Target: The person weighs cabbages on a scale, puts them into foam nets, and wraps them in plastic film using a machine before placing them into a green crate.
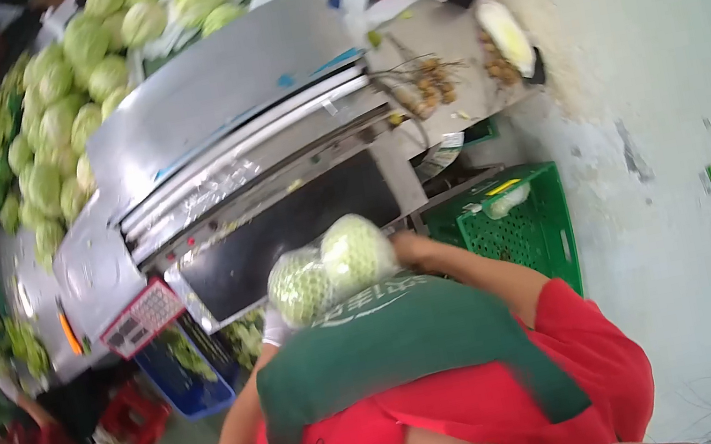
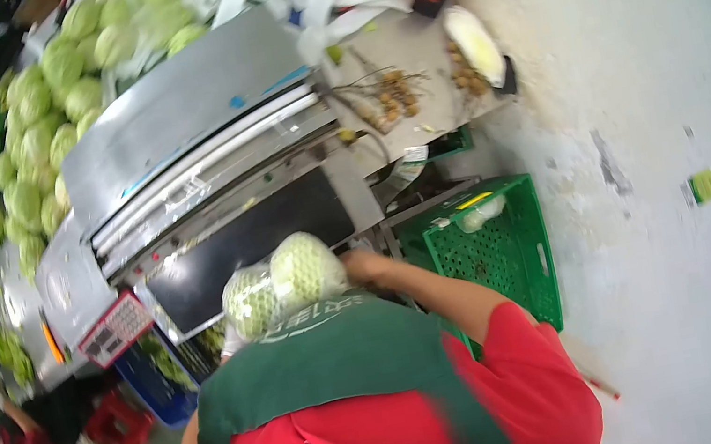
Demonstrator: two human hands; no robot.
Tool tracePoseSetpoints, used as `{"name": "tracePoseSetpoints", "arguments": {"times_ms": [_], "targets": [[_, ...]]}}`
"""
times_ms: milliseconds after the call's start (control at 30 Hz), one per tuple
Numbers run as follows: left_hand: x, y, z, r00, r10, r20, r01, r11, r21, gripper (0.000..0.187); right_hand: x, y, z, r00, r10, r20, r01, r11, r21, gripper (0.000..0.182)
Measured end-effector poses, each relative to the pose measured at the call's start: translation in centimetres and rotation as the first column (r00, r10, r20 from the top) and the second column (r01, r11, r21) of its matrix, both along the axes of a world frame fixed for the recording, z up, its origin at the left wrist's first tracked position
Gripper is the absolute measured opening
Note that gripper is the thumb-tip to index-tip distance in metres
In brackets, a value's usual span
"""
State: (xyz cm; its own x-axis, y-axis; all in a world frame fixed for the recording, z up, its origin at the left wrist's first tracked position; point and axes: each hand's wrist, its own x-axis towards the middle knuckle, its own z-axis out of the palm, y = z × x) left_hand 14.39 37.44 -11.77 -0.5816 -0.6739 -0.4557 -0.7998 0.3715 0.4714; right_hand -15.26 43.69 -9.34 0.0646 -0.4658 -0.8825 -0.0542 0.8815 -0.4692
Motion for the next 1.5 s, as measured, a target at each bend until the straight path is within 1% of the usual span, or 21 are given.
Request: {"name": "tracePoseSetpoints", "arguments": {"times_ms": [33,67,167,300,367,433,467,500,567,600,667,700,767,833,1033,1100,1133,1200,1333,1400,1500], "targets": [[-2.2,-0.3,1.1,0.975,0.077,-0.207,-0.071,0.997,0.036,0.032,0.5,0.8,-4.3,0.97,0.244,-0.02,-0.234,0.898,-0.372,0.033],[-3.8,-0.5,2.3,0.939,0.09,-0.331,-0.081,0.996,0.042,0.032,1.5,0.9,-8.2,0.973,0.21,0.097,-0.109,0.787,-0.607,0.032],[-5.7,-1.3,5.5,0.873,-0.018,-0.487,-0.028,0.996,-0.086,0.031,1.2,-0.9,-6.9,0.938,0.157,0.308,0.081,0.768,-0.635,0.028],[-6.7,-3.9,9.2,0.82,-0.214,-0.531,0.057,0.953,-0.297,0.03,2.2,-1.1,-2.6,0.669,0.131,0.731,0.386,0.78,-0.493,0.023],[-8.3,-5.3,11.3,0.784,-0.305,-0.54,0.079,0.913,-0.401,0.024,2.4,-4.4,1.4,0.588,0.087,0.804,0.318,0.889,-0.329,0.018],[-9.9,-5.4,15.2,0.669,0.051,-0.742,-0.005,0.998,0.065,0.056,1.8,-6.1,9.0,0.549,-0.083,0.832,0.149,0.989,0.0,0.028],[-11.0,-5.2,17.5,0.611,0.326,-0.721,-0.033,0.921,0.389,0.069,1.5,-6.3,10.8,0.546,-0.087,0.833,0.17,0.985,-0.008,0.028],[-11.5,-5.5,17.7,0.618,0.308,-0.723,-0.014,0.924,0.382,0.069,1.3,-6.2,11.9,0.563,0.028,0.826,0.162,0.976,-0.143,0.032],[-11.8,-6.3,18.1,0.5,0.721,-0.48,0.309,0.369,0.876,0.087,0.5,-6.1,15.3,0.688,0.17,0.705,0.14,0.923,-0.359,0.039],[-10.7,-7.0,17.7,0.662,0.598,-0.451,0.303,0.338,0.891,0.075,-0.2,-6.0,16.5,0.692,0.157,0.705,0.163,0.917,-0.365,0.039],[-10.3,-7.3,17.4,0.735,0.602,-0.311,0.296,0.127,0.947,0.071,-1.4,-5.1,18.4,0.892,0.444,0.09,-0.151,0.478,-0.866,0.045],[-10.3,-7.1,17.3,0.739,0.636,-0.222,0.279,0.011,0.96,0.069,-1.3,-3.8,19.9,0.904,0.419,0.09,-0.138,0.484,-0.864,0.045],[-10.5,-6.4,16.8,0.728,0.683,-0.054,0.233,-0.173,0.957,0.066,-0.8,-1.1,22.1,0.883,0.338,-0.327,-0.452,0.417,-0.789,0.069],[-10.5,-5.8,15.6,0.699,0.713,0.06,0.181,-0.257,0.949,0.062,-0.8,0.1,19.8,0.926,0.311,-0.215,-0.35,0.494,-0.796,0.076],[-12.9,-4.4,12.8,0.766,0.609,-0.205,0.319,-0.083,0.944,0.043,-0.4,7.7,10.6,0.837,-0.001,0.547,0.387,0.707,-0.592,0.09],[-14.4,-4.0,12.9,0.864,0.019,-0.503,0.393,0.598,0.698,0.048,0.5,9.8,8.9,0.575,-0.163,0.802,0.723,0.559,-0.405,0.086],[-15.1,-3.1,12.0,0.867,0.011,-0.499,0.394,0.599,0.697,0.048,0.7,10.9,8.0,0.57,-0.163,0.805,0.729,0.553,-0.404,0.086],[-16.7,-1.2,9.2,0.772,0.581,-0.258,0.078,0.316,0.946,0.042,-0.3,13.6,6.1,0.405,-0.359,0.841,0.902,0.309,-0.302,0.087],[-19.9,1.1,11.6,0.875,0.402,-0.27,0.075,0.437,0.896,0.021,-5.3,20.9,2.8,0.267,-0.638,0.722,0.923,-0.045,-0.382,0.08],[-20.7,2.0,11.2,0.892,0.374,-0.252,0.054,0.466,0.883,0.019,-8.0,24.5,0.2,-0.034,-0.721,0.692,0.933,-0.27,-0.237,0.066],[-22.2,3.2,10.5,0.919,0.334,-0.208,0.005,0.519,0.855,0.019,-12.8,30.0,-8.2,-0.216,-0.768,0.603,0.891,-0.408,-0.201,0.056]]}}
